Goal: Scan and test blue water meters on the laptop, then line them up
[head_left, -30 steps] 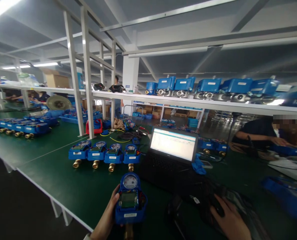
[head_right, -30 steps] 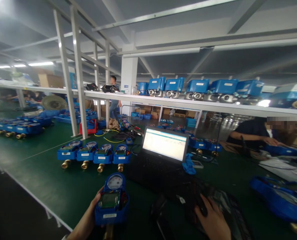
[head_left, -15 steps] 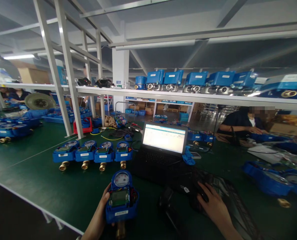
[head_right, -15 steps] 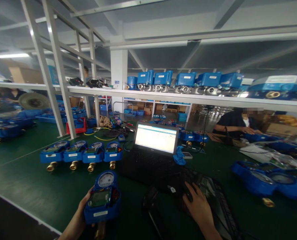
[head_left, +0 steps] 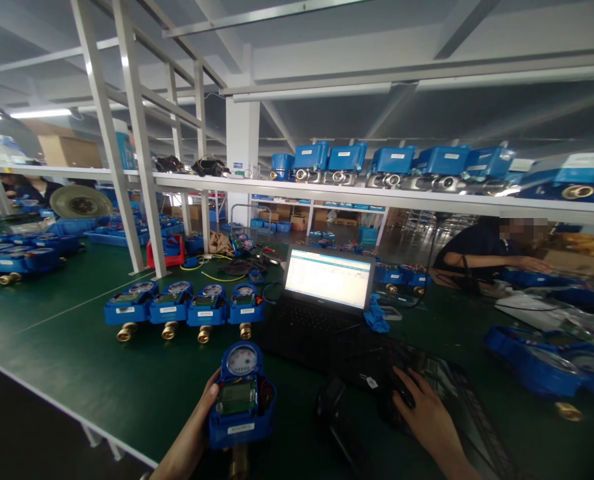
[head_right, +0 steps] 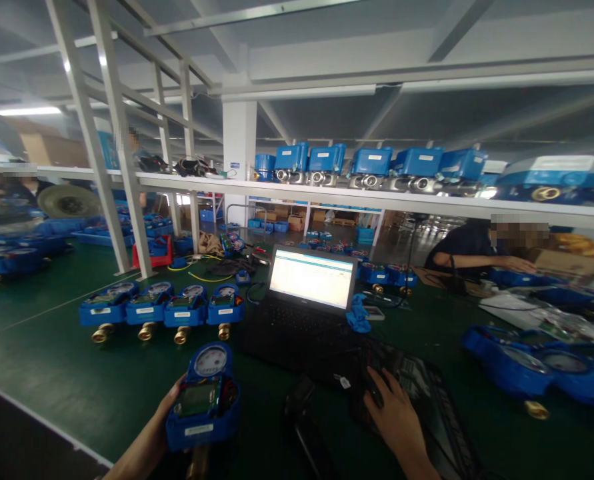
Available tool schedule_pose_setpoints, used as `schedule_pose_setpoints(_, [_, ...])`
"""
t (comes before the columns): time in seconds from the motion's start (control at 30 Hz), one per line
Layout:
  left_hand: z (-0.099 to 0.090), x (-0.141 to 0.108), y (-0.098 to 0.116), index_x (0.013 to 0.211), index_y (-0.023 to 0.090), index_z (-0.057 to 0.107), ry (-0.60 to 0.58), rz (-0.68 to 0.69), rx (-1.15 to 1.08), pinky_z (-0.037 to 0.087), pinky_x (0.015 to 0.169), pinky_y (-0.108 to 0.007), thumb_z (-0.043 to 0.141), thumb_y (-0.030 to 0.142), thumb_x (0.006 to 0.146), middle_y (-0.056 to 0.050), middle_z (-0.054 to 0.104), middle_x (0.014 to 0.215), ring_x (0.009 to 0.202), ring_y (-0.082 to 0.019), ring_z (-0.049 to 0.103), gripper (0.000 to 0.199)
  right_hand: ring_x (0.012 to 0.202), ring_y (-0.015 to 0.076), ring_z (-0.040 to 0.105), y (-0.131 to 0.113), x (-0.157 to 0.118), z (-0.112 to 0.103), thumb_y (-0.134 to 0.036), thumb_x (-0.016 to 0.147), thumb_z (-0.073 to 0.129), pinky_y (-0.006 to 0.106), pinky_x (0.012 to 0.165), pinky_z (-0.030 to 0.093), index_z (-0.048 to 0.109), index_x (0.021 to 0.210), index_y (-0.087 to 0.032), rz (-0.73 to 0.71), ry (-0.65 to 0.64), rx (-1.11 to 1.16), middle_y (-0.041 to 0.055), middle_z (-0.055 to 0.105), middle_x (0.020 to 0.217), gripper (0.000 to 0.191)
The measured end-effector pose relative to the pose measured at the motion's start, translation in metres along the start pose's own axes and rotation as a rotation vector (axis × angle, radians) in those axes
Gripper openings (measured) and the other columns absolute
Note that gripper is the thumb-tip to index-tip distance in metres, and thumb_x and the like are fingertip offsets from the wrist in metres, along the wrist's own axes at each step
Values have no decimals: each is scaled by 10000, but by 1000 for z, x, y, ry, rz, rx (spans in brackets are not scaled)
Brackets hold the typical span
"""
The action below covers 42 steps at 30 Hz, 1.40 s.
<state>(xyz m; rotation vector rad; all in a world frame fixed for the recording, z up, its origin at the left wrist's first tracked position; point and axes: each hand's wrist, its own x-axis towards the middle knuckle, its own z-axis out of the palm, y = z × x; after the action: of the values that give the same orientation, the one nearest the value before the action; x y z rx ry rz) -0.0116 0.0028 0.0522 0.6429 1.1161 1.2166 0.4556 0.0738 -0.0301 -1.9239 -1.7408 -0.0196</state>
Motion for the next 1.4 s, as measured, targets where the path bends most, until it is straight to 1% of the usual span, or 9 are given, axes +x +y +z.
schedule_pose_setpoints(0.1, [-2, 4, -5, 1539, 234, 271, 8, 36, -59, 534, 548, -310, 621, 733, 758, -147, 563, 1440, 930, -302, 700, 990, 1211, 338, 576, 0, 0, 1, -520, 864, 390, 512, 1053, 457, 599, 1314, -191, -17, 10, -22, 161, 535, 1390, 596])
schedule_pose_setpoints(0.23, [-8, 13, -14, 1537, 256, 282, 26, 77, -24, 489, 503, -288, 671, 746, 699, -128, 574, 1437, 1016, -326, 676, 1046, 1178, 329, 599, 5, 1, 7, -492, 886, 376, 508, 1030, 482, 608, 1300, -188, -72, 67, -30, 160, 554, 1366, 564])
schedule_pose_setpoints(0.3, [-9, 14, -15, 1545, 236, 264, 46, 69, -30, 461, 464, -274, 698, 734, 677, -146, 587, 1416, 963, -312, 686, 1091, 1159, 327, 609, 8, 1, 10, -483, 887, 386, 505, 1015, 496, 617, 1284, -185, -100, 95, -35, 162, 563, 1352, 548])
schedule_pose_setpoints(0.37, [-6, 11, -14, 1549, 244, 265, 63, 67, -24, 426, 419, -260, 684, 714, 709, -149, 613, 1379, 786, -253, 692, 1050, 1165, 329, 603, 10, 1, 12, -475, 888, 394, 506, 998, 507, 621, 1275, -184, -122, 114, -40, 165, 569, 1337, 534])
schedule_pose_setpoints(0.5, [4, 1, -10, 1539, 252, 298, 88, 89, 3, 411, 392, -241, 653, 684, 763, -148, 681, 1259, 535, -151, 596, 956, 1160, 331, 604, 10, 1, 12, -477, 899, 380, 504, 975, 520, 617, 1283, -185, -110, 112, -37, 169, 560, 1339, 537])
schedule_pose_setpoints(0.73, [11, -5, -4, 1533, 251, 319, 122, 86, 26, 436, 404, -242, 651, 726, 732, -166, 626, 1340, 568, -155, 609, 988, 1177, 336, 590, 2, -1, 6, -477, 873, 397, 501, 940, 537, 610, 1288, -202, -39, 92, -25, 153, 549, 1360, 542])
schedule_pose_setpoints(1.0, [-6, 10, -15, 1566, 236, 211, 85, 67, -13, 442, 382, -265, 687, 694, 722, -172, 675, 1266, 624, -225, 674, 1072, 1180, 323, 595, 0, -2, 3, -480, 873, 394, 487, 982, 518, 613, 1286, -206, 2, 79, -24, 142, 550, 1365, 542])
schedule_pose_setpoints(1.2, [0, 6, -13, 1515, 240, 371, 88, 120, -56, 425, 371, -258, 721, 680, 705, -150, 675, 1298, 562, -189, 651, 986, 1167, 330, 606, 0, -1, 4, -471, 882, 379, 501, 1008, 501, 620, 1277, -181, -20, 91, -34, 164, 554, 1353, 546])
schedule_pose_setpoints(1.4, [5, 2, -9, 1500, 240, 395, 96, 110, -53, 436, 381, -258, 721, 698, 692, -128, 638, 1369, 571, -174, 646, 984, 1162, 334, 608, -2, -2, 2, -478, 877, 397, 504, 991, 513, 624, 1274, -191, -3, 81, -40, 157, 555, 1356, 540])
